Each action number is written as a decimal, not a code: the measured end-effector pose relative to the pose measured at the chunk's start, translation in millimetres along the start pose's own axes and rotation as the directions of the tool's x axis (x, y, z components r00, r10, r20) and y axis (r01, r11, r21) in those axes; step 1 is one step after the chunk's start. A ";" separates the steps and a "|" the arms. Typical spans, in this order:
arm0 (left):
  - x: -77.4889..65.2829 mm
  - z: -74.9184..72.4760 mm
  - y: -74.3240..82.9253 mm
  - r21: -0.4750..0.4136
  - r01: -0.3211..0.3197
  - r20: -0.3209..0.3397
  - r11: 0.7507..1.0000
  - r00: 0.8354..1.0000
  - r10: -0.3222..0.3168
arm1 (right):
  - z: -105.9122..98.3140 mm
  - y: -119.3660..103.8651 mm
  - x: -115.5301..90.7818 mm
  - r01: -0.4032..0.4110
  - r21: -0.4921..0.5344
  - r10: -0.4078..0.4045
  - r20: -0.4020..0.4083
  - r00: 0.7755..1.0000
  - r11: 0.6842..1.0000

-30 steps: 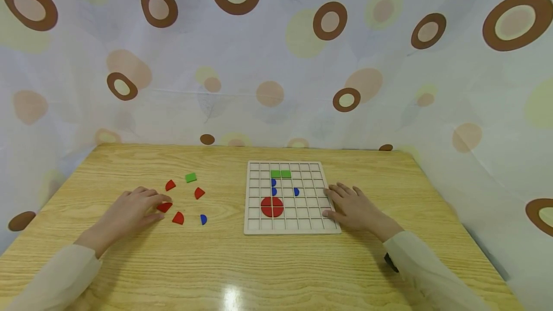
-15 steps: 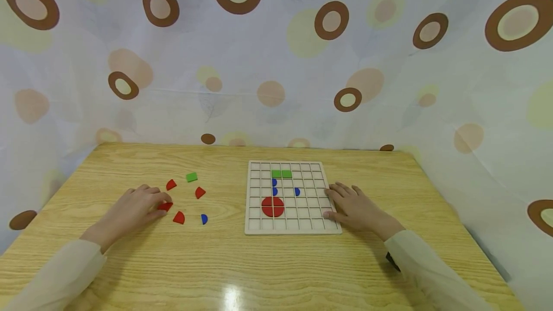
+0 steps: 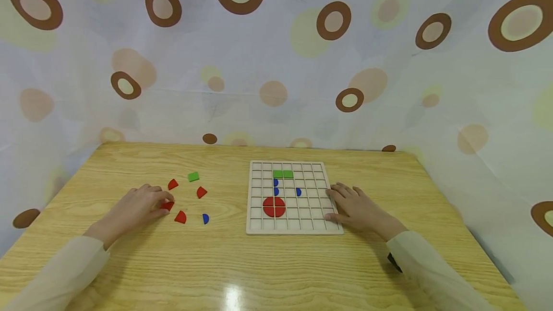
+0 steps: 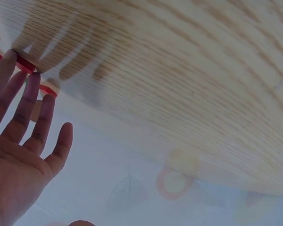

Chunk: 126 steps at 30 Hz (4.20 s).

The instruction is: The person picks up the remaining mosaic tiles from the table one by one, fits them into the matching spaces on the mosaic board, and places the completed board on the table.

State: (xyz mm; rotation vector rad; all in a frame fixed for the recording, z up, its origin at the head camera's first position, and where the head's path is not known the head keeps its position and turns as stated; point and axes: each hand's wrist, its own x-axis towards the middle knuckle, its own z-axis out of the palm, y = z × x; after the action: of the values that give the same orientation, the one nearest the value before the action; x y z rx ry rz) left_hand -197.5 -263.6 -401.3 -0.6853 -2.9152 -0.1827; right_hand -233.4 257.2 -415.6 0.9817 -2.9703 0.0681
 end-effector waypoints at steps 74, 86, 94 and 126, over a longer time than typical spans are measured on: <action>67.6 7.0 79.5 0.028 -0.342 -0.170 0.939 0.924 0.341 | 0.9 0.9 0.4 -0.015 0.018 0.014 0.019 1.000 1.000; 90.0 11.9 107.8 0.023 -0.388 -0.155 0.922 0.909 0.386 | 0.8 0.6 0.6 0.011 0.033 -0.011 0.003 1.000 0.999; 102.5 16.1 127.9 0.020 -0.416 -0.134 0.909 0.900 0.415 | 1.3 1.0 0.6 0.005 0.034 -0.006 0.029 1.000 0.999; 167.5 30.1 209.6 -0.061 -0.466 -0.026 0.883 0.885 0.465 | 0.7 0.7 0.2 0.005 0.005 -0.005 0.020 1.000 1.000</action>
State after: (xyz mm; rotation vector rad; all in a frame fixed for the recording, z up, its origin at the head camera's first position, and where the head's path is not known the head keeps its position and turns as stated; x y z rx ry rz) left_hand -254.8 -0.3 -385.4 -1.3622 -2.6412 -0.2232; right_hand -234.0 257.6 -416.3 0.9966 -2.9873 0.0666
